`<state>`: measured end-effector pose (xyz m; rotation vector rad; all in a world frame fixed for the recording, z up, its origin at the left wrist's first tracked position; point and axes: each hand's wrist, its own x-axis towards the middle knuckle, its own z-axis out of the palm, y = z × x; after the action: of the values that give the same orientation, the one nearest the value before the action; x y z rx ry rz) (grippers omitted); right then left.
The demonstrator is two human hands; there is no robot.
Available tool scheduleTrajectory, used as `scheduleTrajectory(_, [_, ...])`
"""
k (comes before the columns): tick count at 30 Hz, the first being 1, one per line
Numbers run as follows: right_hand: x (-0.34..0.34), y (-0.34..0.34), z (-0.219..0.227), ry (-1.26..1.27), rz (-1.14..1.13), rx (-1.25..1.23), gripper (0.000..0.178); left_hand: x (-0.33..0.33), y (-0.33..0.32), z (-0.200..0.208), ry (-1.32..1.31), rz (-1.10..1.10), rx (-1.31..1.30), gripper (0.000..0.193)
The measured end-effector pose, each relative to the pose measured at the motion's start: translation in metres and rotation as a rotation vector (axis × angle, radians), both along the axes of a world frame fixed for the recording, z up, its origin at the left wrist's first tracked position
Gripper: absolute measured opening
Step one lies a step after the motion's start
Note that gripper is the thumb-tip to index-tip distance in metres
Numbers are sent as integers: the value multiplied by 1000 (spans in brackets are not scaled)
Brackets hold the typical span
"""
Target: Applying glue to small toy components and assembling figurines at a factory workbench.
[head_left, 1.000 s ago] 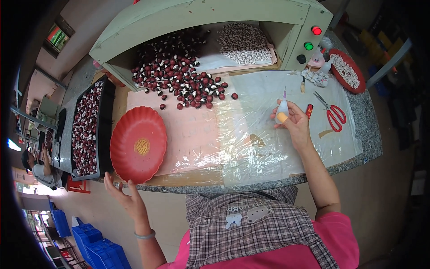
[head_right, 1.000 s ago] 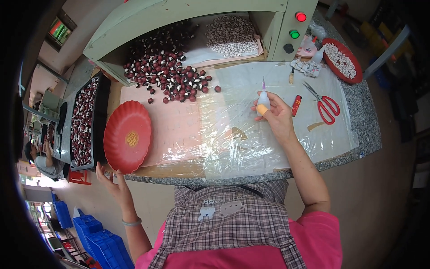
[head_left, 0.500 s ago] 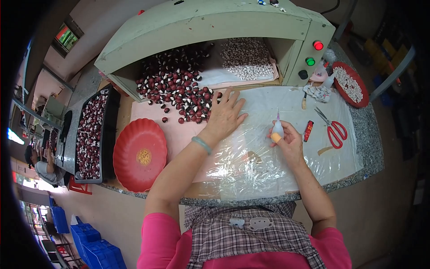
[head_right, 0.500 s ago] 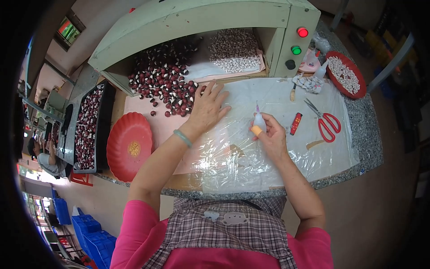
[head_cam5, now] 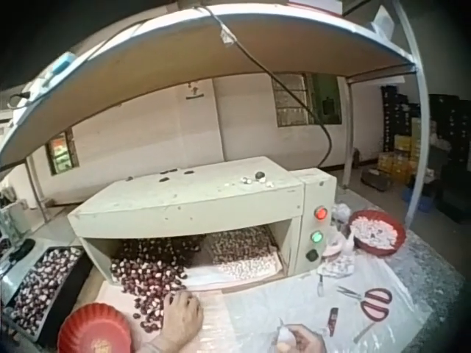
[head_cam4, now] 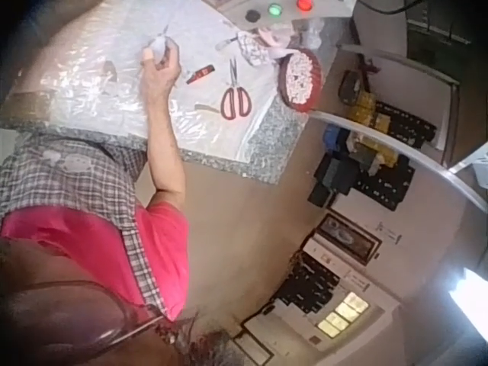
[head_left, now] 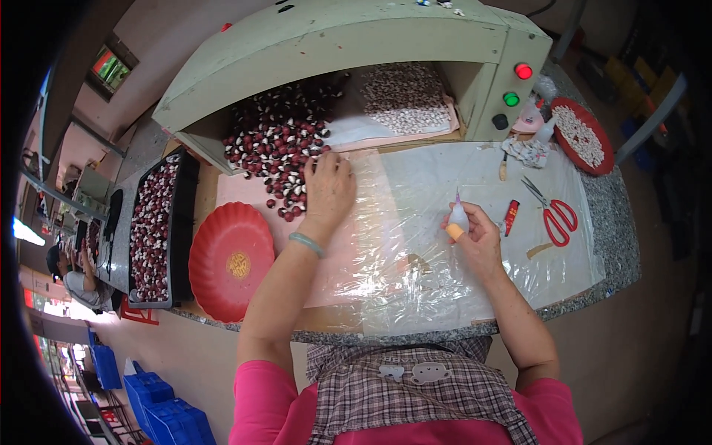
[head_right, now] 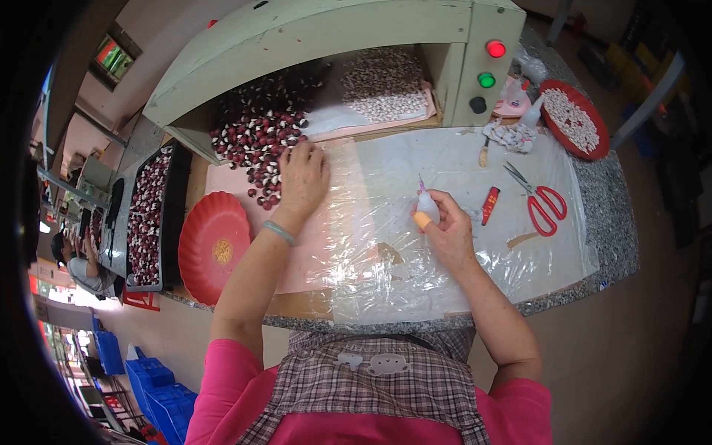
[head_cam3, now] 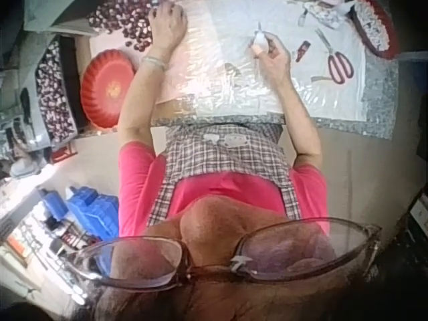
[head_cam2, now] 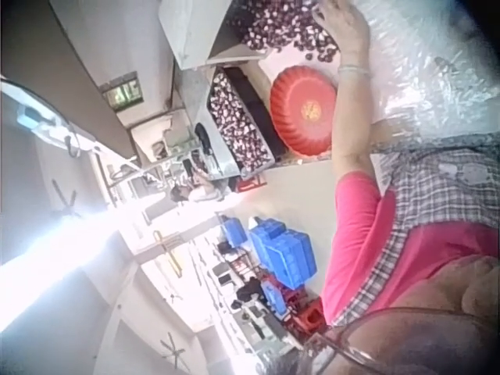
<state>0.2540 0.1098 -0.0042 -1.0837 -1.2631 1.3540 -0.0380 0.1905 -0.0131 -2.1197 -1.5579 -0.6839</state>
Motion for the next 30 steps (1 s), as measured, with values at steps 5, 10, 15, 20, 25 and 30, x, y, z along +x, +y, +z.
scheduleTrajectory(5, [2, 2, -8, -5, -89, 46, 35, -15, -10, 1, 3, 55, -58, 16])
scheduleTrajectory(10, [16, 8, -17, -16, -212, 116, 34, -15, -13, 0, 66, 69, -63, 15])
scheduleTrajectory(15, [21, 25, -20, -40, -275, 238, 35, -31, -23, 6, 103, 126, -136, 19])
scheduleTrajectory(20, [39, 39, -26, -122, -383, 218, 35, -23, -22, 7, 102, 130, -203, 23])
scheduleTrajectory(25, [29, 75, -10, -353, -385, 300, 33, -33, -34, 15, 83, 150, -256, 28])
scheduleTrajectory(30, [45, 115, -46, -466, -364, 288, 36, -40, -31, 28, -105, 31, -211, 28])
